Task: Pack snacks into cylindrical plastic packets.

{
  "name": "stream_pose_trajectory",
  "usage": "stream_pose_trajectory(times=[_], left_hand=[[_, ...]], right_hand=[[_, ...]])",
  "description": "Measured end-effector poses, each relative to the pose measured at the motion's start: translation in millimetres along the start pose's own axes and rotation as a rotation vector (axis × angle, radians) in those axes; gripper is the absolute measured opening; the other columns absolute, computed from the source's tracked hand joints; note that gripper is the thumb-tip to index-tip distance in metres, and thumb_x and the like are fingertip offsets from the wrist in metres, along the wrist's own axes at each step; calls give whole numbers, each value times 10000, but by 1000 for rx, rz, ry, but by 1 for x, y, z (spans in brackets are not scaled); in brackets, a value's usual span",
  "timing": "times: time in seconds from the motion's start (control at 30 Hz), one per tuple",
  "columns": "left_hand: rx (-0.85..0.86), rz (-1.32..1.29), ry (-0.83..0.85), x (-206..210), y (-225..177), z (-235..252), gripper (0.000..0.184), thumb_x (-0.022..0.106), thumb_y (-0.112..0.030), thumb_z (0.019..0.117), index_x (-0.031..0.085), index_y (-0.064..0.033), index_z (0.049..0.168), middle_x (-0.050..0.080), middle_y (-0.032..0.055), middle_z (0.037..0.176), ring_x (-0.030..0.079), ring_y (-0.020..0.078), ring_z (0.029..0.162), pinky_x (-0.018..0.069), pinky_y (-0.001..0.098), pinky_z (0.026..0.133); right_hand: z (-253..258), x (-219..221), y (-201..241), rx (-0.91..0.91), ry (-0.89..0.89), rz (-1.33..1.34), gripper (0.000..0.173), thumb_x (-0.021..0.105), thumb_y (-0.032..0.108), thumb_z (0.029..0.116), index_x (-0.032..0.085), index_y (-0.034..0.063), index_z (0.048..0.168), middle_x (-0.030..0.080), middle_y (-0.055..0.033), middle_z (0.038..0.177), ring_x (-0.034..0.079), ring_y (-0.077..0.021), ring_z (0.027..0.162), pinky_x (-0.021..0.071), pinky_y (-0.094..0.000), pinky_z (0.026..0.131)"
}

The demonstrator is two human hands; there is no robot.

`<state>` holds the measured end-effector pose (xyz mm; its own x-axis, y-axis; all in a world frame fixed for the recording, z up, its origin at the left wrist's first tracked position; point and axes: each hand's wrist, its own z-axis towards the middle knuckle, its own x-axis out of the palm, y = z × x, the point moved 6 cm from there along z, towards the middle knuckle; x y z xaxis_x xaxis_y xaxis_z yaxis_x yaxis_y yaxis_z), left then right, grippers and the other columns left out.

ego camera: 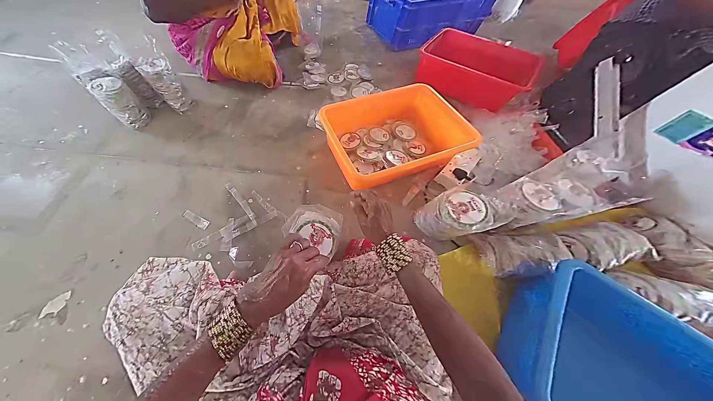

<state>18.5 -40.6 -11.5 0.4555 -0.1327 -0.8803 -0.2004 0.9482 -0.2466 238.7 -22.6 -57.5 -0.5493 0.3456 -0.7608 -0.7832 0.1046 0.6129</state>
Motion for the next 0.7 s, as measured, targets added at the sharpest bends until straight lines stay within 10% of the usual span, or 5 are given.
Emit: stream_pose_trajectory(times=[0.1,0.2,0.33,0.47,0.7], left_hand=[[-41,-122,-208,-5,13,2,254,550,-298,1030,750,-208,903,696,0,843,653,210,957,245,606,1140],[-298,-314,-598,-10,52,-7,409,531,-439,1020,708,-81,932,682,140,1093,598,224,1173,338,467,1149],[-692,-722,-513,22,111,-3,732,346,-559,1035,436,7,1491,458,158,1539,413,218,1437,343,403,1183],[-774,-1117,-217,77,126,0,881,9,-581,1051,549,20,1403,598,135,1412,535,173,1330,402,356,1147],[-964,-1425,-195,89,111,-4,570,191,-461,1106,598,-85,1242,701,-71,1026,651,-35,932,550,187,853]], right_hand=[[3,-38,83,-355,-138,52,182,626,126,955,745,31,1054,738,-116,1038,702,-282,1033,561,-475,941],[8,-15,133,-369,309,-138,182,598,83,995,734,-4,1080,721,-174,1087,689,-330,1069,546,-487,944],[3,39,131,-87,943,-353,444,522,94,1043,486,-93,1444,465,-308,1503,390,-453,1447,279,-581,1191],[-1,63,115,-121,933,-343,488,624,200,1007,547,-74,1403,561,-298,1411,503,-460,1350,359,-620,1128],[-4,64,128,-305,864,-264,333,690,158,953,693,-15,1238,685,-191,1267,616,-336,1244,464,-535,1065]])
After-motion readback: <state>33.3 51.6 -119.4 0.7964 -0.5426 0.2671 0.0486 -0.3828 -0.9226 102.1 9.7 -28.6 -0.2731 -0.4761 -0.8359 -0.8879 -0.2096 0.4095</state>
